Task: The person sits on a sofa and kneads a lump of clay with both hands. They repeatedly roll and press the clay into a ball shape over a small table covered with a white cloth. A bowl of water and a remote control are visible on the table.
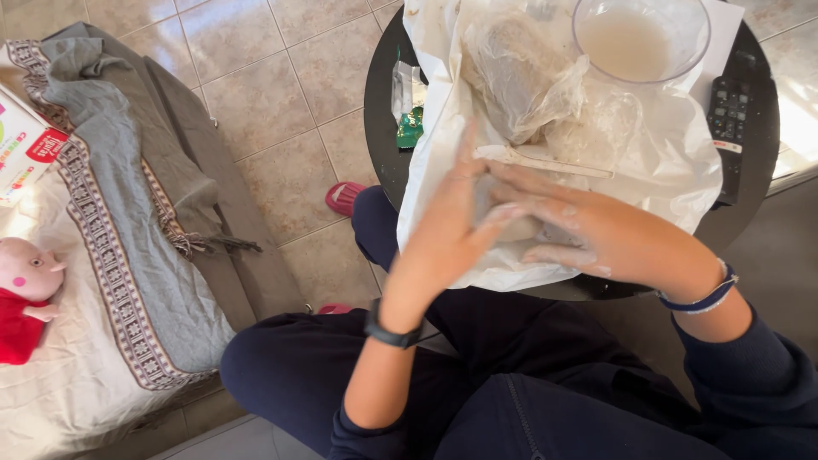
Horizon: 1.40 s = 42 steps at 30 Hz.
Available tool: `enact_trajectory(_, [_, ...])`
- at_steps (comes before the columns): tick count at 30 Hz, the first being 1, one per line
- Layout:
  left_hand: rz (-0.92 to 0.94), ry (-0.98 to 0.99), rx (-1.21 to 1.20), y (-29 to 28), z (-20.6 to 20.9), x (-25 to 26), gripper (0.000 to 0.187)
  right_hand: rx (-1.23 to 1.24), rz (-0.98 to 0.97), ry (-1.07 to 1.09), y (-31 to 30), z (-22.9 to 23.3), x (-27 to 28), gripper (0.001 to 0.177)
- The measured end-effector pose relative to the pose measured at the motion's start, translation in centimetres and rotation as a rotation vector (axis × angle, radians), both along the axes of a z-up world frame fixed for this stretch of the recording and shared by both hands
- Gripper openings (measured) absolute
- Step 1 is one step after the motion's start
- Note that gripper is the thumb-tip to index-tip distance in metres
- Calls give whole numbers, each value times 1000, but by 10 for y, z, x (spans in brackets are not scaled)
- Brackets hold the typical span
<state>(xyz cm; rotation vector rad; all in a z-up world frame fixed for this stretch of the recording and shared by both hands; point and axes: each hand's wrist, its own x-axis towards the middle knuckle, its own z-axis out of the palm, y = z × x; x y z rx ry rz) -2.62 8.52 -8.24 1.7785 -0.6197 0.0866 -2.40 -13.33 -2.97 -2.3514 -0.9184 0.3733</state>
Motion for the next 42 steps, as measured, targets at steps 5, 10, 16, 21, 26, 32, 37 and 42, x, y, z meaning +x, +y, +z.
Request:
enact_trajectory(5, [82,-57,275,46,29,-10,96,-111,-85,-126,10,-5,-8,57])
enact_trajectory(10, [137,-109,477,43,35,-27,91,-191,-114,-236,19,1,-15,50])
enact_trajectory(16, [195,-199,608,25,24,-35,87,-275,-83,-246,18,12,-11,67])
enact_trajectory(21, [218,-145,668,21,14,-32,79,-360,-232,-32,15,35,-4,56])
enact_trajectory(26, [195,-159,667,23,16,-31,78,118,-170,-54,-16,29,0,52])
enact_trajectory(32, [176,-174,681,26,17,-31,82,615,-289,414,-4,19,-6,49])
enact_trajectory(37, [175,-195,683,23,26,-30,81,779,-267,543,-4,-26,-5,46])
enact_trajectory(42, [174,-283,551,18,26,-26,70,483,-174,99,13,-21,-12,53])
